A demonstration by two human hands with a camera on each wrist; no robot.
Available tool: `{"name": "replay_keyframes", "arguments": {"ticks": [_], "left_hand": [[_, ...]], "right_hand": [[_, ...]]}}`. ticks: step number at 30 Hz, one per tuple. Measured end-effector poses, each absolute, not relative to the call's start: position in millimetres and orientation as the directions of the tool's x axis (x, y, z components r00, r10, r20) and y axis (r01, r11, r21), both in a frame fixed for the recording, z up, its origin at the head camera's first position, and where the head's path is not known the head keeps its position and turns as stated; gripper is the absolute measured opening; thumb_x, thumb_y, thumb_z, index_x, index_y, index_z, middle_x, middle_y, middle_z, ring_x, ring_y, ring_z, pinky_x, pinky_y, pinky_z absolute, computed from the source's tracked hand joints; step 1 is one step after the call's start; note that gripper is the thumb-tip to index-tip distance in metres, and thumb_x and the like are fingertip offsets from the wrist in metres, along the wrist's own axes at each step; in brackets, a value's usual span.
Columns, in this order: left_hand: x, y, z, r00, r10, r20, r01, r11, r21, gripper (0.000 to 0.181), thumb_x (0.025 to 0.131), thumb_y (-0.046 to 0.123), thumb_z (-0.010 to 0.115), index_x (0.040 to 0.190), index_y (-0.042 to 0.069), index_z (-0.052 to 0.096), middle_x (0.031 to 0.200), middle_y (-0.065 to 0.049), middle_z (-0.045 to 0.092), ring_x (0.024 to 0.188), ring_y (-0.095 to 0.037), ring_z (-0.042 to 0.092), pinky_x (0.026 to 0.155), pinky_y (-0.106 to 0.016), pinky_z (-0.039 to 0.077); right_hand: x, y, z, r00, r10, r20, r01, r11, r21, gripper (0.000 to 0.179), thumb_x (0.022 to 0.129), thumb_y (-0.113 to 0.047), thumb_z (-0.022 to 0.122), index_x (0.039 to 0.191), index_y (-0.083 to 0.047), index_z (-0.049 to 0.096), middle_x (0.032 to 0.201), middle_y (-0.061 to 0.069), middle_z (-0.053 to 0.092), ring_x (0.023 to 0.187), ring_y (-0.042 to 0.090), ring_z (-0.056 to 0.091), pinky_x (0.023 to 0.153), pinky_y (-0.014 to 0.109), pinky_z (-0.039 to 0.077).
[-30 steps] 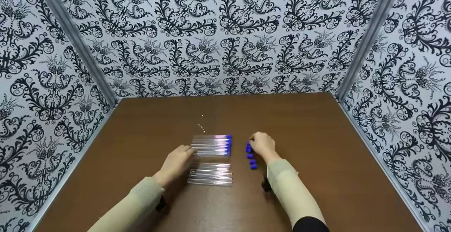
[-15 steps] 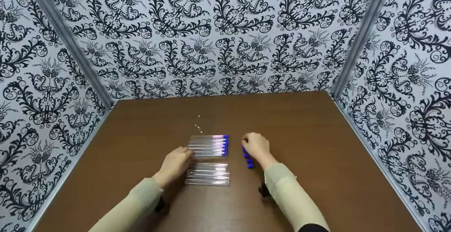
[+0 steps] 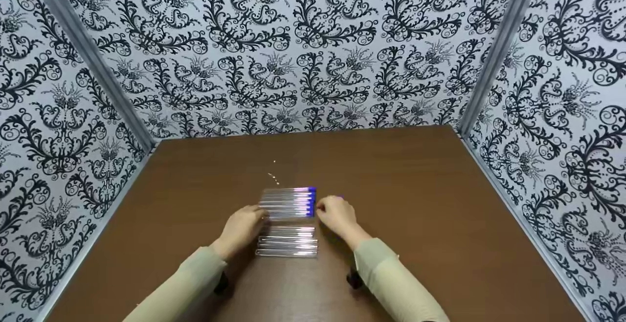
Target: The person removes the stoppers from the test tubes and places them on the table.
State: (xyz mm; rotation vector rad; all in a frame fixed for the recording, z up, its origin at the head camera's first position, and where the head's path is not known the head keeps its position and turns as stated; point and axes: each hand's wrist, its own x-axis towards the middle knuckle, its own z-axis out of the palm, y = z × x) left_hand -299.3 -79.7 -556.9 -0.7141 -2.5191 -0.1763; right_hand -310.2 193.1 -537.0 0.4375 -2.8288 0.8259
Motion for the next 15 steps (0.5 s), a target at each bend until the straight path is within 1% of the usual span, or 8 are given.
{"name": "replay_keyframes", "arguments": {"ticks": [5,9,12,15], "left_hand": [[-300,-79,-557,-0.766,0.437,0.471,0.507,0.862,0.025,0.011,0.082,0.017,0.073,0.074,0.011,0.066,0.078,-0.004,0.063,0.069,-0.024,0.060,0.060,-0.037,0.052],[-300,-79,-557,-0.780,0.435,0.449,0.497,0.868,0.021,0.010,0.082,0.016,0.071,0.075,0.011,0.066,0.080,-0.004,0.063,0.070,-0.025,0.061,0.061,-0.038,0.052],[-300,-78,-557,-0.782,0.438,0.444,0.493,0.870,0.011,0.009,0.082,0.013,0.070,0.075,0.010,0.066,0.079,-0.005,0.063,0.070,-0.025,0.061,0.060,-0.038,0.052],[-300,-78,-557,-0.788,0.436,0.436,0.491,0.871,0.016,0.009,0.081,0.011,0.069,0.072,0.011,0.066,0.076,-0.004,0.062,0.069,-0.024,0.061,0.059,-0.037,0.052]], "right_hand": [[-306,185,-543,-0.952,-0.219,0.215,-0.301,0.796,-0.525,0.009,0.084,-0.011,0.071,0.091,-0.007,0.075,0.091,0.005,0.071,0.085,0.024,0.066,0.076,0.041,0.053],[-305,183,-549,-0.955,-0.219,0.200,-0.294,0.784,-0.547,0.009,0.083,-0.006,0.070,0.090,-0.003,0.074,0.091,0.008,0.071,0.087,0.026,0.067,0.078,0.042,0.053],[-306,181,-554,-0.952,-0.224,0.210,-0.305,0.774,-0.555,0.009,0.080,-0.003,0.069,0.088,-0.001,0.073,0.087,0.008,0.071,0.083,0.025,0.066,0.076,0.042,0.053],[-308,179,-558,-0.949,-0.229,0.218,-0.314,0.768,-0.558,0.014,0.078,-0.001,0.068,0.091,0.002,0.073,0.081,0.006,0.068,0.075,0.020,0.062,0.070,0.040,0.052]]}}
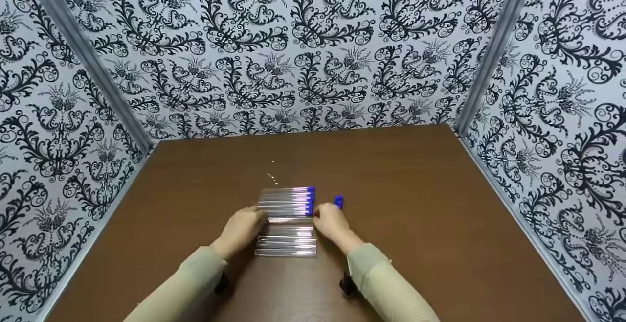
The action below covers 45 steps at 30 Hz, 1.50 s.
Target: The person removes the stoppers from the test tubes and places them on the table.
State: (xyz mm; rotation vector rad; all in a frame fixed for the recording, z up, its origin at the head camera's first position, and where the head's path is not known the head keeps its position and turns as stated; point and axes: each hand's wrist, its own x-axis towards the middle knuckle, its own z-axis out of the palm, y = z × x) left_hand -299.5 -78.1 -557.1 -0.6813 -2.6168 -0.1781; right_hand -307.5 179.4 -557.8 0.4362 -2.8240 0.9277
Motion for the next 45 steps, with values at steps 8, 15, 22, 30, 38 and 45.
{"name": "replay_keyframes", "arguments": {"ticks": [8,15,22,30,38,45], "left_hand": [[-296,-79,-556,-0.802,0.438,0.407,0.489,0.872,0.025,0.009,0.075,0.001,0.067,0.072,0.010,0.065,0.075,-0.005,0.061,0.067,-0.024,0.061,0.056,-0.038,0.052],[-294,-80,-553,-0.826,0.428,0.368,0.476,0.878,0.047,0.013,0.074,-0.002,0.067,0.077,0.010,0.070,0.079,-0.004,0.063,0.068,-0.025,0.064,0.056,-0.038,0.053],[-295,-81,-555,-0.828,0.431,0.358,0.480,0.876,0.055,0.010,0.077,0.000,0.066,0.076,0.010,0.069,0.078,-0.004,0.063,0.069,-0.025,0.064,0.058,-0.039,0.053],[-296,-84,-556,-0.808,0.435,0.397,0.495,0.867,0.057,0.010,0.081,0.004,0.065,0.073,0.010,0.067,0.075,-0.005,0.062,0.065,-0.026,0.064,0.053,-0.038,0.052],[-297,-94,-554,-0.811,0.360,0.462,0.447,0.890,0.090,0.007,0.076,0.006,0.067,0.070,0.008,0.065,0.074,-0.006,0.062,0.065,-0.029,0.063,0.053,-0.042,0.052],[-300,-96,-554,-0.868,0.281,0.409,0.376,0.910,0.175,0.011,0.079,0.010,0.067,0.088,0.003,0.068,0.081,-0.012,0.066,0.074,-0.035,0.065,0.062,-0.046,0.053]], "right_hand": [[-308,177,-564,-0.944,-0.221,0.246,-0.326,0.749,-0.577,0.019,0.076,0.000,0.070,0.094,0.005,0.072,0.077,0.006,0.065,0.071,0.018,0.057,0.068,0.040,0.050],[-304,175,-567,-0.946,-0.217,0.240,-0.319,0.749,-0.580,0.019,0.077,-0.003,0.072,0.094,0.006,0.072,0.078,0.006,0.061,0.075,0.020,0.056,0.070,0.040,0.048],[-303,175,-566,-0.948,-0.219,0.232,-0.316,0.749,-0.583,0.019,0.078,-0.004,0.073,0.094,0.006,0.071,0.078,0.005,0.059,0.075,0.020,0.055,0.071,0.040,0.048],[-303,176,-559,-0.951,-0.236,0.199,-0.308,0.753,-0.581,0.021,0.079,-0.007,0.072,0.095,0.005,0.072,0.078,0.005,0.059,0.073,0.019,0.054,0.069,0.039,0.048],[-305,178,-558,-0.948,-0.243,0.204,-0.317,0.737,-0.597,0.019,0.080,-0.008,0.070,0.094,0.005,0.073,0.084,0.010,0.066,0.077,0.022,0.059,0.072,0.041,0.050],[-307,177,-560,-0.946,-0.244,0.214,-0.324,0.733,-0.598,0.016,0.082,-0.007,0.067,0.091,0.005,0.073,0.089,0.014,0.069,0.086,0.029,0.065,0.078,0.045,0.052]]}}
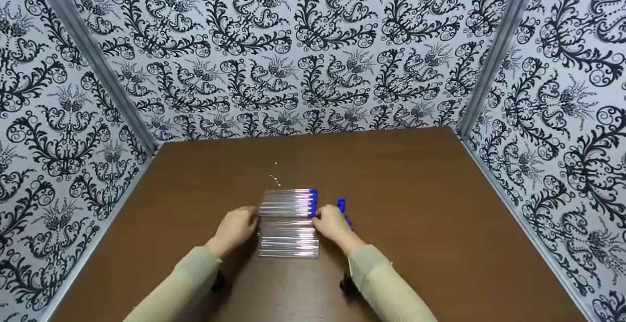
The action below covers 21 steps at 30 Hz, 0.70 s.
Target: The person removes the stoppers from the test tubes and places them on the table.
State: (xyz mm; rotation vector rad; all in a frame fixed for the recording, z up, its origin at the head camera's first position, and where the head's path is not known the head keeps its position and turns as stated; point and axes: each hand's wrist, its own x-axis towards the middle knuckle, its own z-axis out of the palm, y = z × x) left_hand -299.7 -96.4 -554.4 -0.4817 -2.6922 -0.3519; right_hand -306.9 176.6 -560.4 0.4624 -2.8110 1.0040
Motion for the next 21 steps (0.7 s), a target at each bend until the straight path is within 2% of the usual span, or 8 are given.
{"name": "replay_keyframes", "arguments": {"ticks": [4,9,15,21], "left_hand": [[-300,-92,-556,-0.886,0.269,0.378,0.361,0.911,0.199,0.020,0.084,0.012,0.066,0.101,0.002,0.067,0.085,-0.015,0.068,0.079,-0.036,0.065,0.068,-0.048,0.053],[-296,-87,-554,-0.916,0.243,0.320,0.328,0.912,0.245,0.025,0.087,0.013,0.063,0.108,-0.001,0.066,0.087,-0.016,0.069,0.079,-0.037,0.066,0.067,-0.048,0.053],[-293,-84,-551,-0.935,0.240,0.262,0.314,0.903,0.293,0.024,0.090,0.013,0.063,0.108,-0.002,0.066,0.086,-0.015,0.068,0.080,-0.036,0.067,0.064,-0.048,0.054],[-294,-85,-550,-0.913,0.275,0.303,0.362,0.887,0.287,0.022,0.086,0.010,0.067,0.104,-0.001,0.066,0.083,-0.015,0.068,0.077,-0.036,0.066,0.062,-0.048,0.053]], "right_hand": [[-306,177,-560,-0.948,-0.242,0.206,-0.318,0.732,-0.603,0.018,0.082,-0.007,0.067,0.092,0.007,0.072,0.092,0.016,0.069,0.089,0.032,0.065,0.080,0.047,0.051],[-306,176,-561,-0.951,-0.238,0.198,-0.310,0.733,-0.605,0.019,0.083,-0.007,0.066,0.093,0.007,0.072,0.092,0.017,0.068,0.090,0.033,0.064,0.081,0.047,0.051],[-306,176,-560,-0.949,-0.251,0.191,-0.315,0.735,-0.600,0.019,0.083,-0.008,0.066,0.094,0.006,0.072,0.092,0.016,0.068,0.089,0.032,0.063,0.081,0.046,0.051],[-305,176,-556,-0.951,-0.251,0.183,-0.310,0.729,-0.611,0.019,0.083,-0.009,0.067,0.094,0.006,0.072,0.092,0.016,0.069,0.086,0.028,0.064,0.078,0.044,0.052]]}}
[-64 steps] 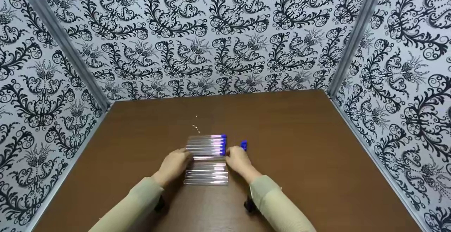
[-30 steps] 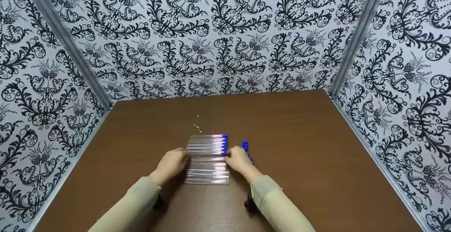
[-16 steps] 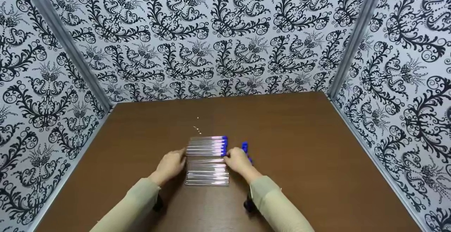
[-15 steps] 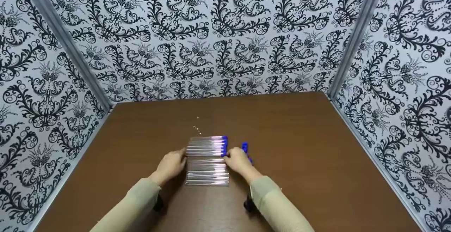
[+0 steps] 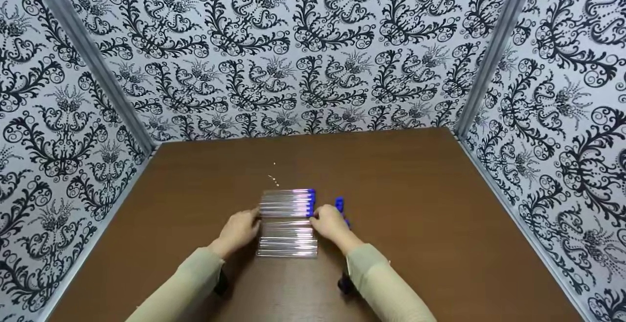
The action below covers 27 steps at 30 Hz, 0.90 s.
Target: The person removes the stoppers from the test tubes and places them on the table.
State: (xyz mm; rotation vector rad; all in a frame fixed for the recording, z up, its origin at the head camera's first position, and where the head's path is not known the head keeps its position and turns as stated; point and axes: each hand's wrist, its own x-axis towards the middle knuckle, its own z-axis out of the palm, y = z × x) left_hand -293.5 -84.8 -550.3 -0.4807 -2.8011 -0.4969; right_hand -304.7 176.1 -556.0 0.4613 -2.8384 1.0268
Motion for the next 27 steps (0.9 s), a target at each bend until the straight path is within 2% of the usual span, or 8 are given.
{"name": "replay_keyframes", "arguments": {"ticks": [5,9,13,17,21,23,27], "left_hand": [[-294,-86,-546,-0.900,0.277,0.337,0.371,0.893,0.256,0.020,0.082,0.011,0.071,0.099,0.001,0.067,0.088,-0.015,0.067,0.082,-0.035,0.065,0.067,-0.048,0.054],[-296,-88,-540,-0.882,0.290,0.372,0.382,0.901,0.204,0.027,0.080,0.012,0.072,0.106,0.002,0.068,0.094,-0.015,0.067,0.087,-0.034,0.064,0.070,-0.047,0.054],[-298,-90,-536,-0.822,0.324,0.469,0.427,0.894,0.132,0.027,0.077,0.007,0.073,0.103,0.003,0.070,0.086,-0.012,0.064,0.081,-0.031,0.061,0.067,-0.043,0.053],[-300,-90,-533,-0.744,0.367,0.558,0.458,0.888,0.026,0.021,0.073,0.007,0.075,0.093,0.005,0.070,0.078,-0.009,0.060,0.073,-0.029,0.058,0.061,-0.042,0.050],[-301,-90,-528,-0.708,0.396,0.584,0.442,0.894,-0.071,0.017,0.072,0.013,0.076,0.088,0.010,0.069,0.080,-0.007,0.063,0.076,-0.027,0.059,0.062,-0.041,0.049],[-301,-89,-524,-0.692,0.409,0.595,0.435,0.894,-0.109,0.014,0.075,0.016,0.076,0.088,0.012,0.070,0.082,-0.005,0.065,0.079,-0.026,0.060,0.064,-0.040,0.050],[-300,-89,-518,-0.666,0.428,0.611,0.444,0.885,-0.136,0.017,0.076,0.020,0.080,0.090,0.016,0.072,0.086,-0.002,0.067,0.082,-0.023,0.060,0.067,-0.040,0.050]], "right_hand": [[-303,177,-550,-0.954,-0.234,0.187,-0.300,0.725,-0.620,0.020,0.082,-0.009,0.069,0.094,0.006,0.072,0.090,0.013,0.069,0.079,0.021,0.062,0.073,0.041,0.052],[-304,178,-545,-0.953,-0.216,0.213,-0.302,0.729,-0.614,0.019,0.080,-0.011,0.072,0.092,0.004,0.073,0.085,0.008,0.068,0.076,0.018,0.061,0.071,0.039,0.052],[-304,179,-539,-0.956,-0.191,0.224,-0.290,0.748,-0.598,0.020,0.076,-0.014,0.076,0.090,0.000,0.072,0.081,0.002,0.066,0.076,0.017,0.061,0.071,0.037,0.051],[-303,179,-531,-0.956,-0.163,0.244,-0.278,0.766,-0.579,0.019,0.075,-0.015,0.076,0.089,-0.003,0.072,0.080,-0.001,0.063,0.077,0.017,0.060,0.071,0.037,0.051],[-304,180,-526,-0.938,-0.153,0.311,-0.311,0.768,-0.560,0.015,0.073,-0.013,0.075,0.084,-0.003,0.071,0.077,-0.001,0.060,0.075,0.019,0.058,0.071,0.038,0.049],[-304,181,-524,-0.929,-0.150,0.338,-0.324,0.772,-0.546,0.012,0.073,-0.010,0.075,0.081,-0.004,0.070,0.075,-0.002,0.059,0.073,0.018,0.058,0.070,0.037,0.050],[-306,185,-520,-0.908,-0.157,0.388,-0.355,0.780,-0.515,0.008,0.073,-0.007,0.076,0.078,-0.005,0.069,0.073,-0.003,0.058,0.070,0.017,0.057,0.067,0.036,0.050]]}}
